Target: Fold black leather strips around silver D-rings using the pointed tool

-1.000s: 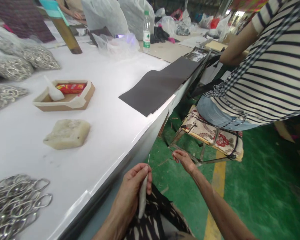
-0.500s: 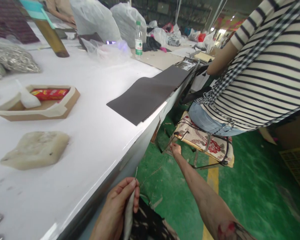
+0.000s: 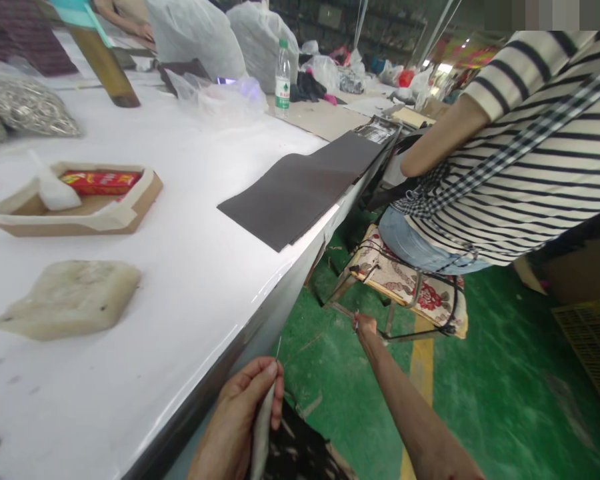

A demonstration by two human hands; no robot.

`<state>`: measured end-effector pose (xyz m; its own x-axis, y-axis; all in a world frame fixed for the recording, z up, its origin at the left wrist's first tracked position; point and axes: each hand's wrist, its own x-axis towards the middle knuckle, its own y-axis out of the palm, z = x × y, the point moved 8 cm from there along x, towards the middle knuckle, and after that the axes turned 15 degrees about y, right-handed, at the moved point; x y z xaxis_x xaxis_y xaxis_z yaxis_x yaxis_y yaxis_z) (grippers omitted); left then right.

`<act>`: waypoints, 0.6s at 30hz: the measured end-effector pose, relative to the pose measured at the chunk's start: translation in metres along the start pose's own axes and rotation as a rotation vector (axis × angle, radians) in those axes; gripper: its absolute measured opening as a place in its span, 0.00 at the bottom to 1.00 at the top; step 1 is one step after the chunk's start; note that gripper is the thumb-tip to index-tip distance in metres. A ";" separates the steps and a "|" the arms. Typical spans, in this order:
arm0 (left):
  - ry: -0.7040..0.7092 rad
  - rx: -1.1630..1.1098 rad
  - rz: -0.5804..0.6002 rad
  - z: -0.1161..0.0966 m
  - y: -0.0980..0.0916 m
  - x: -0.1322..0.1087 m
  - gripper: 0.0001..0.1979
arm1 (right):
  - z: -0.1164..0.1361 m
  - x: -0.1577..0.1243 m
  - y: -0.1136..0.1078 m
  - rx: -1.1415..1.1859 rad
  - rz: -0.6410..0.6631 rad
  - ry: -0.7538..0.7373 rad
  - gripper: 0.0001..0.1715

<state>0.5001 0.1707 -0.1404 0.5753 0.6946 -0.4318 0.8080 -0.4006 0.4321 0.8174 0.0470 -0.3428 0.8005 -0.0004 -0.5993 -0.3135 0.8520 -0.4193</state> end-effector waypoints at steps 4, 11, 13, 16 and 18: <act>0.001 0.018 0.006 0.001 0.004 -0.001 0.14 | -0.011 0.001 -0.008 -0.189 0.013 0.018 0.13; 0.004 0.045 0.008 0.000 0.003 -0.003 0.14 | 0.043 0.015 0.008 -0.451 -0.040 -0.129 0.12; 0.010 0.048 -0.002 -0.001 0.003 -0.003 0.15 | 0.057 0.018 0.012 -0.513 -0.061 -0.168 0.12; -0.003 0.051 -0.029 0.000 0.002 -0.002 0.15 | 0.069 0.024 0.017 -0.579 -0.097 -0.199 0.13; -0.011 0.049 -0.039 0.002 0.001 0.000 0.15 | 0.072 0.027 0.019 -0.605 -0.122 -0.190 0.13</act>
<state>0.5012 0.1687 -0.1413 0.5443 0.7037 -0.4566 0.8350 -0.4020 0.3758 0.8697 0.1009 -0.3184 0.9077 0.0616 -0.4150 -0.4027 0.4059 -0.8204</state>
